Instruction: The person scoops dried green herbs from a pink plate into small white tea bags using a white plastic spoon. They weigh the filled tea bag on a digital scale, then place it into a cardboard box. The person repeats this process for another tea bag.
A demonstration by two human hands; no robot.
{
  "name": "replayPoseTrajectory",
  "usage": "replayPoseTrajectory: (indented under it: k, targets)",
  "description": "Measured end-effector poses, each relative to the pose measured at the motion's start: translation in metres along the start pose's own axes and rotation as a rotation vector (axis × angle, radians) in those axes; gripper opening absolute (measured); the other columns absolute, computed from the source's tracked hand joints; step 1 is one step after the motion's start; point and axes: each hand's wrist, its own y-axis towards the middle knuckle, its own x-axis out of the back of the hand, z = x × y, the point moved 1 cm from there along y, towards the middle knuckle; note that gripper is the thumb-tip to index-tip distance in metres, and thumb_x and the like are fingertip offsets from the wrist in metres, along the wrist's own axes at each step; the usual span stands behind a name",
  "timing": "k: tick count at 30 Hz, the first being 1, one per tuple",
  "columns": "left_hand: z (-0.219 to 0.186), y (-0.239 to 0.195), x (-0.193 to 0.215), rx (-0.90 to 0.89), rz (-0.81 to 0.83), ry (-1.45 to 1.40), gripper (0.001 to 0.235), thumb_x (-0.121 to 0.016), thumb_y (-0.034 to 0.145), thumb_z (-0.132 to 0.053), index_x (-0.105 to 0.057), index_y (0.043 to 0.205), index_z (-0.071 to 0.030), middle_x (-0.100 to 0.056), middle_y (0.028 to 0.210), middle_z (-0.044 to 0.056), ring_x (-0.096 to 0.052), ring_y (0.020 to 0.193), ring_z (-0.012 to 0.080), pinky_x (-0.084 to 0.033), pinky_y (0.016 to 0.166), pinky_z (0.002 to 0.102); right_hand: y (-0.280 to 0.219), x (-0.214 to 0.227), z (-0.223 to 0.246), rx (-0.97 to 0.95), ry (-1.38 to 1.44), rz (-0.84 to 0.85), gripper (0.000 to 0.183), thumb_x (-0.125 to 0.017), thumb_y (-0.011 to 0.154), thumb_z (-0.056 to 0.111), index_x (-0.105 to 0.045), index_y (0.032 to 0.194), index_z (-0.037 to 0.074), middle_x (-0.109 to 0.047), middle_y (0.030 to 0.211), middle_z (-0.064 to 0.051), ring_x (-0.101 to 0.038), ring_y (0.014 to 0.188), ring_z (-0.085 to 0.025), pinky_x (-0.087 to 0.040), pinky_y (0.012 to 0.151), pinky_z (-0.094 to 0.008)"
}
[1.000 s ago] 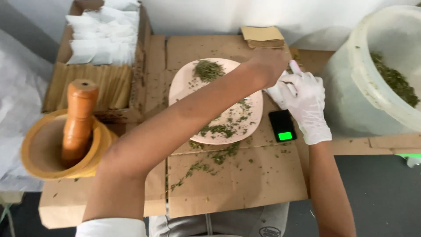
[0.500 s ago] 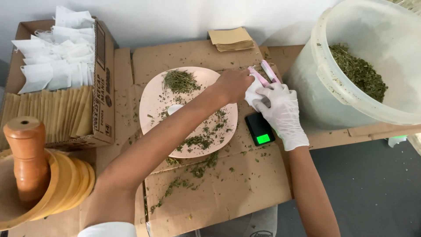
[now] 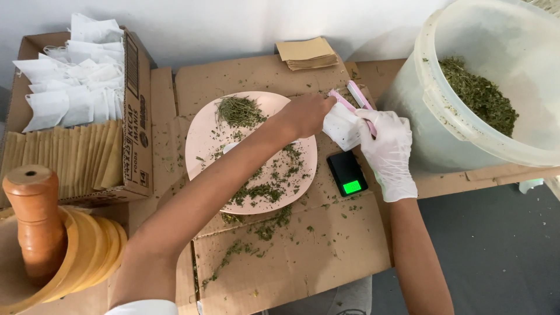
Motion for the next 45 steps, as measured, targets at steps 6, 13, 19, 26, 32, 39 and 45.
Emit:
replayPoseTrajectory:
  k: [6,13,19,26,32,39,45]
  targets:
    - [-0.001,-0.006,0.006,0.007,-0.02,0.003,0.051,-0.06,0.106,-0.003,-0.054,0.156,0.003,-0.076,0.114,0.025,-0.08,0.089,0.0338,-0.066,0.072,0.042,0.008,0.012,0.015,0.007,0.03,0.02,0.018,-0.08,0.103,0.019,-0.083,0.117,0.03,-0.077,0.112,0.01,-0.073,0.11,-0.016,-0.048,0.095,-0.035]
    - [-0.001,-0.004,0.002,0.015,-0.037,-0.019,0.052,-0.067,0.104,-0.008,-0.055,0.155,0.0,-0.076,0.112,0.024,-0.08,0.089,0.0339,-0.067,0.072,0.043,0.004,0.005,0.011,-0.047,0.029,0.07,0.017,-0.082,0.098,0.023,-0.083,0.109,0.036,-0.077,0.108,0.018,-0.073,0.108,-0.012,-0.047,0.095,-0.033]
    - [-0.011,-0.01,0.014,0.017,-0.01,-0.028,0.056,-0.066,0.106,-0.01,-0.051,0.159,-0.001,-0.072,0.131,0.027,-0.079,0.107,0.0374,-0.067,0.087,0.047,0.012,0.011,0.019,-0.002,0.043,-0.122,0.023,-0.084,0.093,0.01,-0.079,0.107,0.027,-0.077,0.105,0.01,-0.074,0.102,-0.019,-0.053,0.09,-0.035]
    - [-0.039,-0.036,0.05,-0.059,-0.152,-0.11,0.07,-0.083,0.101,-0.021,-0.045,0.156,0.0,-0.065,0.141,0.032,-0.072,0.125,0.0447,-0.063,0.103,0.054,0.023,0.03,0.04,-0.119,0.241,-0.299,0.012,-0.073,0.11,0.002,-0.075,0.117,0.012,-0.08,0.114,-0.003,-0.078,0.105,-0.027,-0.056,0.091,-0.036]
    - [-0.044,-0.056,0.057,-0.222,-0.509,-0.64,0.021,-0.074,0.107,-0.018,-0.062,0.098,-0.003,-0.065,0.084,0.013,-0.066,0.087,0.0243,-0.056,0.082,0.044,0.019,0.033,0.06,-0.47,0.786,-0.272,0.01,-0.053,0.119,0.004,-0.059,0.127,-0.001,-0.073,0.125,-0.018,-0.076,0.099,-0.026,-0.069,0.075,-0.043]
    - [-0.047,-0.109,0.057,-0.164,-0.674,-0.772,0.043,-0.075,0.105,-0.014,-0.046,0.075,-0.008,-0.039,0.06,0.002,-0.027,0.072,0.0149,-0.044,0.062,0.032,0.023,0.044,0.108,-0.278,0.633,-0.27,0.027,-0.07,0.114,0.004,-0.059,0.138,-0.001,-0.07,0.132,-0.019,-0.07,0.111,-0.023,-0.062,0.086,-0.043]
    - [-0.042,-0.159,0.054,-0.032,-0.811,-0.757,0.05,-0.079,0.103,-0.016,-0.045,0.067,-0.012,-0.039,0.052,-0.002,-0.026,0.06,0.0101,-0.04,0.055,0.026,0.018,0.031,0.139,0.075,0.478,-0.134,0.081,-0.106,0.074,0.04,-0.071,0.139,0.008,-0.062,0.137,-0.013,-0.067,0.127,-0.035,-0.058,0.105,-0.049]
